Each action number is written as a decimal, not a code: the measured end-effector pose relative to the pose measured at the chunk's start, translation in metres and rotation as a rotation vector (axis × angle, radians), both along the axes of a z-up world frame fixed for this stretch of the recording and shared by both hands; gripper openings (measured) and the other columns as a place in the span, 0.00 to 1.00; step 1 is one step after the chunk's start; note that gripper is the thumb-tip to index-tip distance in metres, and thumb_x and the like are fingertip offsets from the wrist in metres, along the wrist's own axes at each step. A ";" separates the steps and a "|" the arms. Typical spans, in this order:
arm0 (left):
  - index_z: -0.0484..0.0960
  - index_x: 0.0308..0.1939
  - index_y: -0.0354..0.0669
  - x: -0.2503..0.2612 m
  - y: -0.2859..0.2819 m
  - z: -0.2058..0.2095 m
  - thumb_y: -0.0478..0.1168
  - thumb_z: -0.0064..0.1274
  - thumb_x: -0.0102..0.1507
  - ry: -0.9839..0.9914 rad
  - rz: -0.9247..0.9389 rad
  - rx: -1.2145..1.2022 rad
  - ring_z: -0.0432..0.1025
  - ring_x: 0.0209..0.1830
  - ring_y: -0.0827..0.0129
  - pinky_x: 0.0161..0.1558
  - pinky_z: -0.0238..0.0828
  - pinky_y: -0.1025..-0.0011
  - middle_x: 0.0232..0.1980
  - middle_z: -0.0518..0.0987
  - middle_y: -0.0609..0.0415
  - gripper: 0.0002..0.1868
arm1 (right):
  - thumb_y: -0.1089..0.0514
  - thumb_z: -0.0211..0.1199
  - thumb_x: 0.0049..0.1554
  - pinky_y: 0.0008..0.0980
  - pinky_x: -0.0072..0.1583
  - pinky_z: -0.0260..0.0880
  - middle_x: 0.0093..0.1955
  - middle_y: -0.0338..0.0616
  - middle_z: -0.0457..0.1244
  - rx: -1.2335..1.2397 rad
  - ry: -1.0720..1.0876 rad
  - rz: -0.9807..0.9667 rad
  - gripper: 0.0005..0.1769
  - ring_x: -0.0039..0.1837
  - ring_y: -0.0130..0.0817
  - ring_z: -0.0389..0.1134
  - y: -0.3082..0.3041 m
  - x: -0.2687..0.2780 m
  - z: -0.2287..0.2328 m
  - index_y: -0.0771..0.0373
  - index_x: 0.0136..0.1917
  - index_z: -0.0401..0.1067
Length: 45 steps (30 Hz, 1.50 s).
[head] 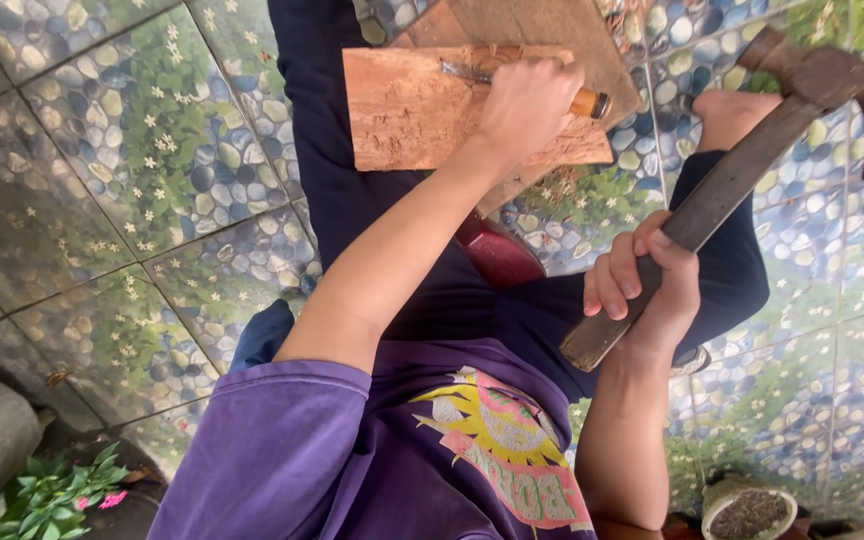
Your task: Carving a decorative design into a wooden block using a hammer and chisel.
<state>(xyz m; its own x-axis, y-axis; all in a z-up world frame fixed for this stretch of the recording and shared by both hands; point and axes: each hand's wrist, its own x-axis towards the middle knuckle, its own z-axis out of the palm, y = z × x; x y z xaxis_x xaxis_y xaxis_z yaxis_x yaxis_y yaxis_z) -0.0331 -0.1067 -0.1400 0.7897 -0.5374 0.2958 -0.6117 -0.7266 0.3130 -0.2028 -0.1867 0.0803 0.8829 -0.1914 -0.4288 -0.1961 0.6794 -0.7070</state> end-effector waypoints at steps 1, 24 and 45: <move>0.82 0.28 0.44 0.003 0.002 0.002 0.24 0.51 0.54 0.052 -0.019 -0.059 0.67 0.13 0.79 0.11 0.56 0.77 0.22 0.77 0.61 0.11 | 0.58 0.51 0.61 0.29 0.26 0.57 0.24 0.35 0.46 0.009 0.012 0.000 0.08 0.21 0.26 0.46 0.001 -0.002 -0.002 0.58 0.38 0.60; 0.75 0.19 0.55 -0.029 0.005 0.035 0.51 0.67 0.56 0.125 -0.224 -0.913 0.68 0.16 0.64 0.21 0.66 0.71 0.17 0.68 0.64 0.18 | 0.53 0.53 0.67 0.38 0.23 0.64 0.24 0.34 0.46 -0.123 0.016 -0.067 0.15 0.20 0.28 0.52 -0.023 -0.007 -0.125 0.58 0.40 0.58; 0.65 0.17 0.47 -0.012 0.064 0.093 0.69 0.28 0.72 0.224 -0.308 -1.158 0.58 0.15 0.74 0.21 0.55 0.72 0.17 0.65 0.63 0.39 | 0.55 0.63 0.62 0.26 0.41 0.58 0.31 0.28 0.56 -0.808 0.182 -0.295 0.17 0.37 0.20 0.56 0.050 0.075 -0.160 0.54 0.33 0.62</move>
<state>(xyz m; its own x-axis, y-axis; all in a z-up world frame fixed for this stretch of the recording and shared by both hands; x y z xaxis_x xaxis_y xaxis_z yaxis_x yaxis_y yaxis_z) -0.0451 -0.0428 -0.0471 0.7708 -0.2202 0.5978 -0.5582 0.2187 0.8004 -0.1273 -0.1371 -0.0795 0.6806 -0.7068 -0.1927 -0.2480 0.0252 -0.9684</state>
